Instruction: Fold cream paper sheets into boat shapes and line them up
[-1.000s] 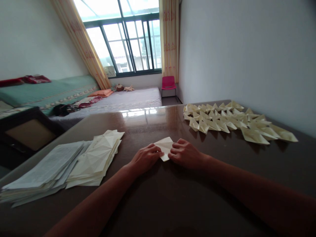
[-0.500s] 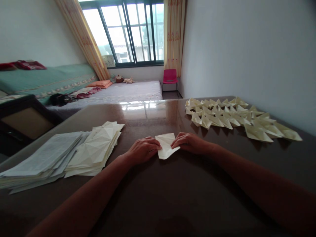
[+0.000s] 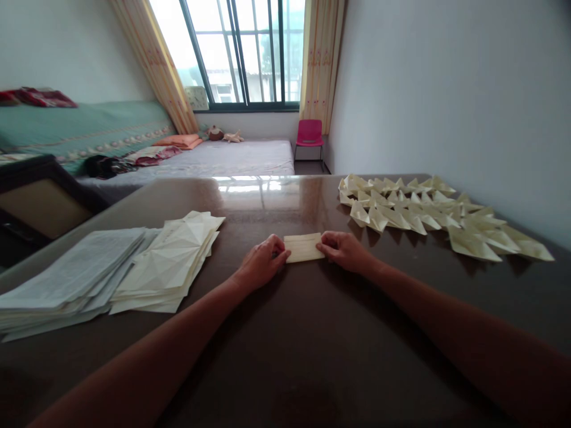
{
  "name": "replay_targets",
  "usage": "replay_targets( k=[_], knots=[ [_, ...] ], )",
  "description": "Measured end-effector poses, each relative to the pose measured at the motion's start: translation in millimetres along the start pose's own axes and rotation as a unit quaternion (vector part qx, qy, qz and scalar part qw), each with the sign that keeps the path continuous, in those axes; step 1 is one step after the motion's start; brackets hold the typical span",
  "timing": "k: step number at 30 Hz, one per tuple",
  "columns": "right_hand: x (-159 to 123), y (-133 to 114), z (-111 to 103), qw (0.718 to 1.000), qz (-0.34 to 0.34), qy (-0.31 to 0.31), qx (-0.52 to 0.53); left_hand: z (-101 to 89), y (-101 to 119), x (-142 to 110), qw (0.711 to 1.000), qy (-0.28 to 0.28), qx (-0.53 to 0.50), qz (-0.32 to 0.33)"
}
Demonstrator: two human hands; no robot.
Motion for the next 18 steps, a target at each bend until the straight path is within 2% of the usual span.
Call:
replay_targets(
  k=[3,8,13,18],
  knots=[
    [3,0,5,0.997,0.006,0.037,-0.062,4.8,3,-2,0.999,0.016,-0.015,-0.026],
    [6,3,12,0.99,0.016,0.055,-0.13,8.4,3,-6,0.998,0.031,0.062,0.002],
    [6,2,15,0.987,0.029,0.068,-0.146,8.4,4,-7,0.992,0.013,0.12,0.029],
    [6,-1,15,0.987,0.011,0.06,-0.148,4.3,12,-9,0.984,-0.004,0.174,0.049]
  ],
)
Point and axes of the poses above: each hand's wrist, its own x-axis towards the middle knuckle, its own z-axis out of the palm, y = z × x, the point moved 1 cm from there along x, towards the middle knuckle, and after that the axes turned 3 degrees about z, right-handed, at the moved point
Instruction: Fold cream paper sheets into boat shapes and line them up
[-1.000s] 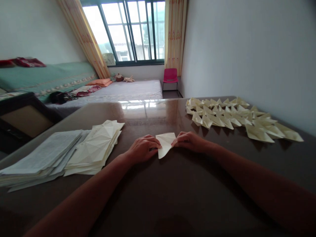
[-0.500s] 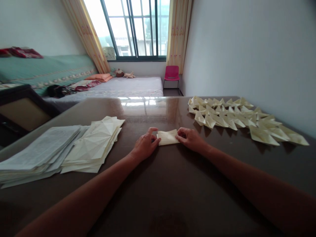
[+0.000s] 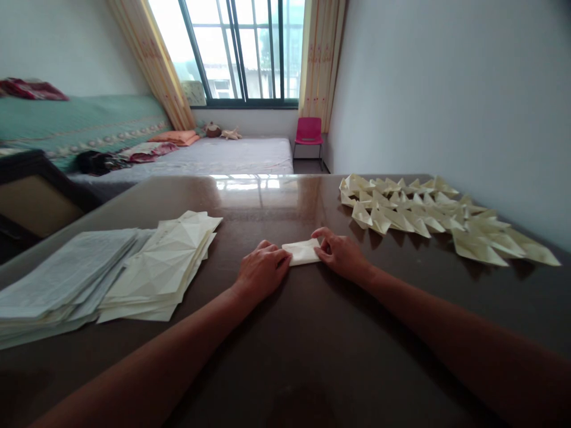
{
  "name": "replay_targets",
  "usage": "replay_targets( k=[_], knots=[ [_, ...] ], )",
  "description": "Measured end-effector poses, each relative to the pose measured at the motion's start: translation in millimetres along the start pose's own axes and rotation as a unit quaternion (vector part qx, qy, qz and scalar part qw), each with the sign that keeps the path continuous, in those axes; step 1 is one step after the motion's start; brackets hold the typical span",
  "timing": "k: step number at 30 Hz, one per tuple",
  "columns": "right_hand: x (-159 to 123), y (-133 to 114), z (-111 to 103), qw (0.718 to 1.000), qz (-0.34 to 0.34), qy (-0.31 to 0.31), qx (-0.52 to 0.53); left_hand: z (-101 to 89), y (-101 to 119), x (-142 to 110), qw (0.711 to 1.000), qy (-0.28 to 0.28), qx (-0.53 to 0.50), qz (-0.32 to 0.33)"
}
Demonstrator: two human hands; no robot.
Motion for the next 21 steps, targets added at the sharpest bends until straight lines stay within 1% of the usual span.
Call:
replay_targets(
  k=[4,8,11,14,15,17,19,21],
  knots=[
    [1.2,-1.1,-0.7,1.0,-0.011,-0.007,-0.004,-3.1,3.0,-0.2,0.999,-0.014,0.033,0.005],
    [1.5,-2.8,-1.1,1.0,-0.008,-0.005,-0.008,-4.0,3.5,0.3,0.998,-0.013,0.052,0.015],
    [0.9,-4.7,-1.9,1.0,-0.007,-0.004,-0.013,-3.3,2.7,1.3,0.998,0.007,0.055,0.036],
    [0.5,-6.2,-3.0,1.0,-0.005,-0.007,-0.021,-1.5,2.1,2.1,0.995,0.036,0.038,0.082],
    [0.5,-6.6,-3.4,1.0,-0.004,-0.009,-0.024,-0.8,2.2,2.0,0.994,0.035,0.032,0.1],
    [0.6,-7.3,-3.9,0.999,-0.005,-0.009,-0.031,0.1,3.0,1.2,0.992,0.016,0.033,0.124],
    [0.8,-7.9,-4.1,0.999,-0.006,-0.009,-0.038,0.1,4.1,-0.7,0.99,-0.008,0.049,0.134],
    [0.8,-8.4,-4.3,0.999,-0.006,-0.011,-0.043,-0.4,5.0,-3.2,0.988,-0.019,0.069,0.139]
  ],
)
Point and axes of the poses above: each hand's wrist, its own x-axis towards the middle knuckle, its own z-axis out of the palm, y = z × x, the point moved 1 cm from there along x, towards the middle knuckle, and after that the axes turned 3 degrees about z, right-handed, at the moved point
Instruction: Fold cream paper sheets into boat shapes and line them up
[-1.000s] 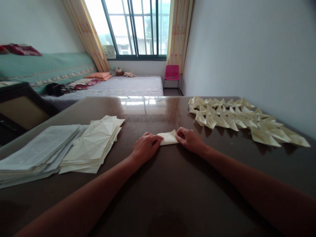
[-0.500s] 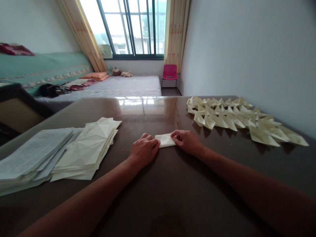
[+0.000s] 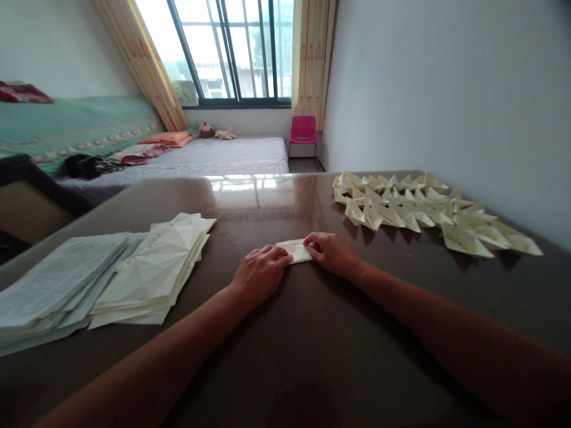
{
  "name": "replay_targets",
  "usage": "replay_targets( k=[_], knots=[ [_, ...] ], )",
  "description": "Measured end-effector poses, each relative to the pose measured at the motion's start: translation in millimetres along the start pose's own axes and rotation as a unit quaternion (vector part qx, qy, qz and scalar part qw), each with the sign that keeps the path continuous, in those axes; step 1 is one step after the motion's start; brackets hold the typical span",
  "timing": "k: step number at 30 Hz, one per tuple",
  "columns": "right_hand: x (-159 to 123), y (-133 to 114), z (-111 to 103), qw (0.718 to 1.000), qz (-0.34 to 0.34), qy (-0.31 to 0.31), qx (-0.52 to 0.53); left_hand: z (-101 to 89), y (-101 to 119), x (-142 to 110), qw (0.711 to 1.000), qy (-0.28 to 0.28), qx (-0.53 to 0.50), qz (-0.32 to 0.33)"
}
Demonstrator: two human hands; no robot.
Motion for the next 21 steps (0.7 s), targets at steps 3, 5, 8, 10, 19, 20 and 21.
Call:
replay_targets(
  k=[3,5,8,10,19,20,21],
  knots=[
    [0,-1,0,1.0,0.004,-0.007,-0.01,-0.4,3,-3,1.0,-0.018,0.022,0.013],
    [0,-2,-1,1.0,0.005,-0.008,-0.017,-1.1,6,-5,0.998,-0.036,0.043,0.023],
    [-1,-2,-1,1.0,0.006,-0.002,-0.026,-4.5,10,-6,0.993,-0.066,0.092,0.026],
    [-1,-3,-1,1.0,0.006,-0.002,-0.03,-7.9,11,-7,0.99,-0.078,0.117,0.022],
    [-4,-6,-3,0.998,0.011,-0.015,-0.055,-4.3,1,-3,0.999,-0.023,0.023,0.038],
    [-4,-6,-2,0.998,0.011,-0.014,-0.06,-4.2,1,-3,0.999,-0.019,0.017,0.034],
    [-4,-5,-1,0.998,0.009,-0.012,-0.065,-4.6,1,-3,0.999,-0.018,0.017,0.034]
  ],
)
Point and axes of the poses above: each hand's wrist, its own x-axis towards the middle knuckle, its own z-axis out of the palm, y = z × x, the point moved 1 cm from there along x, towards the middle knuckle, and after that the axes turned 3 degrees about z, right-handed, at the moved point
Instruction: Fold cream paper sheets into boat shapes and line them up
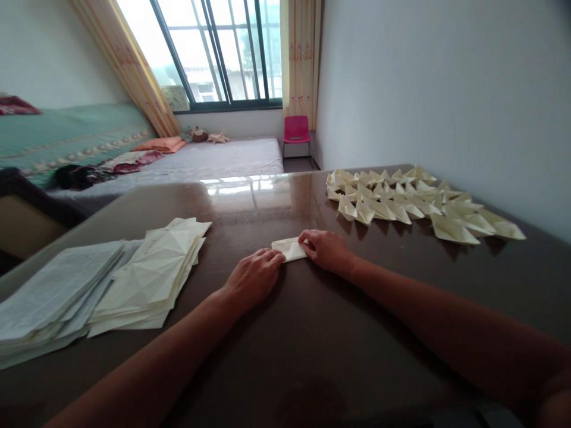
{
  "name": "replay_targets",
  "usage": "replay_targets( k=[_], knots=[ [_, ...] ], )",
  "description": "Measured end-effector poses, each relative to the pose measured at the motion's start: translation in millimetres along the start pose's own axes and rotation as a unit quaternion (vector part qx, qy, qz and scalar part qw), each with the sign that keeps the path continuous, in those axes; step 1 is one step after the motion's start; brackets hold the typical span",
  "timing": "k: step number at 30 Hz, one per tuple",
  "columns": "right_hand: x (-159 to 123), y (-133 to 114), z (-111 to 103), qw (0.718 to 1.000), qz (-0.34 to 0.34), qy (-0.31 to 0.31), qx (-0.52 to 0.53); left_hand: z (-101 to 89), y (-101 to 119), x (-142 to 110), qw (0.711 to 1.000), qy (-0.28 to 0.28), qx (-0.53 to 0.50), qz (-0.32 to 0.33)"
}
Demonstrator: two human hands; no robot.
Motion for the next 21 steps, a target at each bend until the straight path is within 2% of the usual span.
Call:
replay_targets(
  k=[6,9,12,17,21],
  knots=[
    [-6,-4,-8,0.998,-0.044,0.023,-0.048,-8.3,6,1,0.998,-0.029,0.052,-0.003],
    [-17,-14,-15,0.985,-0.138,0.042,-0.094,-9.3,8,3,0.998,-0.038,0.05,-0.01],
    [-30,-24,-13,0.966,-0.235,0.02,-0.108,-8.4,9,3,0.998,-0.044,0.045,-0.007],
    [-41,-29,-3,0.962,-0.238,-0.017,-0.136,-9.6,8,0,0.997,-0.055,0.044,-0.007],
    [-44,-33,-7,0.962,-0.211,-0.034,-0.169,-12.5,4,-3,0.996,-0.066,0.054,-0.007]
  ],
)
Point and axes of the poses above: each hand's wrist, its own x-axis towards the middle knuckle, its own z-axis out of the palm, y = z × x, the point moved 1 cm from there along x, towards the middle knuckle, and after that the axes turned 3 degrees about z, right-handed, at the moved point
